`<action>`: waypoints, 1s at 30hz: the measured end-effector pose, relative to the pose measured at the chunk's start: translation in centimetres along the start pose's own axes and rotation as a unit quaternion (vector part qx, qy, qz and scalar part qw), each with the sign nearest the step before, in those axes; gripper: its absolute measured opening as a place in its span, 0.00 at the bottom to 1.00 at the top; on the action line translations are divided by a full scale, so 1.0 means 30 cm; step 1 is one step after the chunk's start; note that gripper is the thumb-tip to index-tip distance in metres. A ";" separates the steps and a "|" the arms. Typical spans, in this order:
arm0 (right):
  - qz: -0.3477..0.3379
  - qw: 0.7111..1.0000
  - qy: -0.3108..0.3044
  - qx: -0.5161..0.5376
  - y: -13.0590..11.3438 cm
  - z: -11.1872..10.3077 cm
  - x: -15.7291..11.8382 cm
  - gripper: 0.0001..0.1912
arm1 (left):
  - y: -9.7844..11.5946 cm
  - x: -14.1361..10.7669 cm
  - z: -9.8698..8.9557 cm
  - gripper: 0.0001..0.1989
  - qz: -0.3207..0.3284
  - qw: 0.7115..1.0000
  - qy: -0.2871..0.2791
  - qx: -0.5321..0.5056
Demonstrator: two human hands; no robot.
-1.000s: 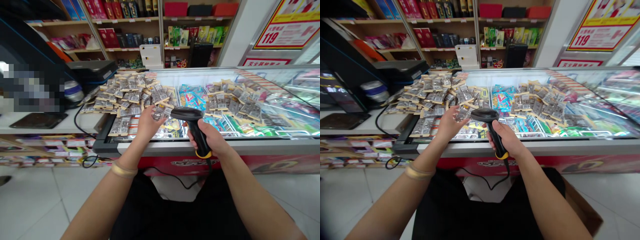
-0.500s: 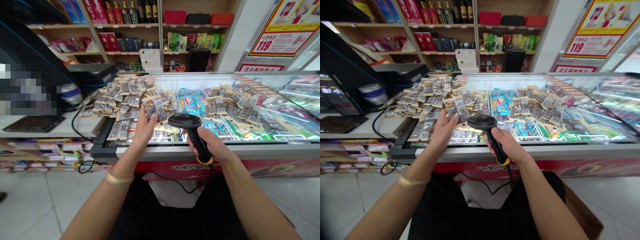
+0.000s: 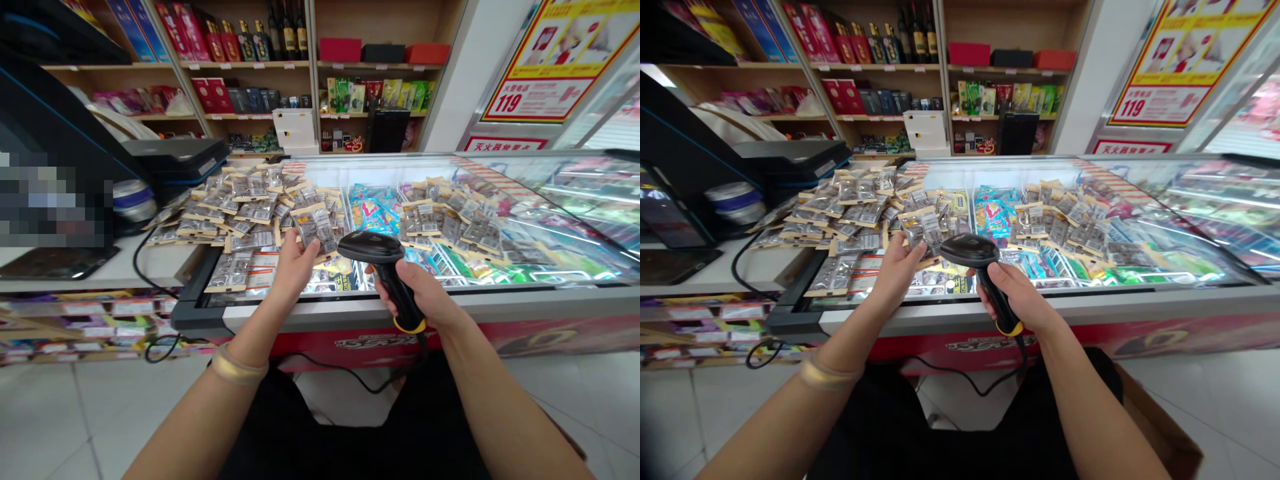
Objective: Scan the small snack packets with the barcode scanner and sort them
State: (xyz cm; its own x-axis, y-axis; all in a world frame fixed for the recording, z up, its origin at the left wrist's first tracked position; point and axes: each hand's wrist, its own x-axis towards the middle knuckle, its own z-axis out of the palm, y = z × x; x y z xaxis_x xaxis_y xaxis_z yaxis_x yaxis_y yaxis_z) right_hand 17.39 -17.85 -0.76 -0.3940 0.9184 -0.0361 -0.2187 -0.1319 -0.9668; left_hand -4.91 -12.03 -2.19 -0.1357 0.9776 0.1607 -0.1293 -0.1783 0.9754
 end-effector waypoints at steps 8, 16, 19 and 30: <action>-0.020 0.997 0.073 -0.012 -0.034 -0.132 -0.082 0.35 | -0.020 -0.011 0.203 0.19 -0.104 0.992 -0.019 -0.074; -0.009 0.998 0.047 -0.030 -0.028 -0.163 -0.086 0.35 | 0.000 -0.022 0.216 0.17 -0.133 0.985 -0.004 -0.112; -0.002 0.998 0.046 -0.034 -0.030 -0.156 -0.082 0.36 | -0.005 -0.023 0.211 0.19 -0.124 0.987 -0.003 -0.101; 0.002 0.999 0.020 -0.041 -0.031 -0.158 -0.080 0.36 | -0.021 -0.023 0.207 0.16 -0.122 0.989 0.006 -0.085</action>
State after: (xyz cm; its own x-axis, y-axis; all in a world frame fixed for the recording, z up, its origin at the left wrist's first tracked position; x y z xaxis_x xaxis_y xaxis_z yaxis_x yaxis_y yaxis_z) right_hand 22.77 -18.16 -0.97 -0.3580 0.9324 -0.0485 -0.1421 -0.1058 -0.9842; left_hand 1.38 -11.90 -1.98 -0.0908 0.9928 -0.0785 -0.3229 0.0452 0.9453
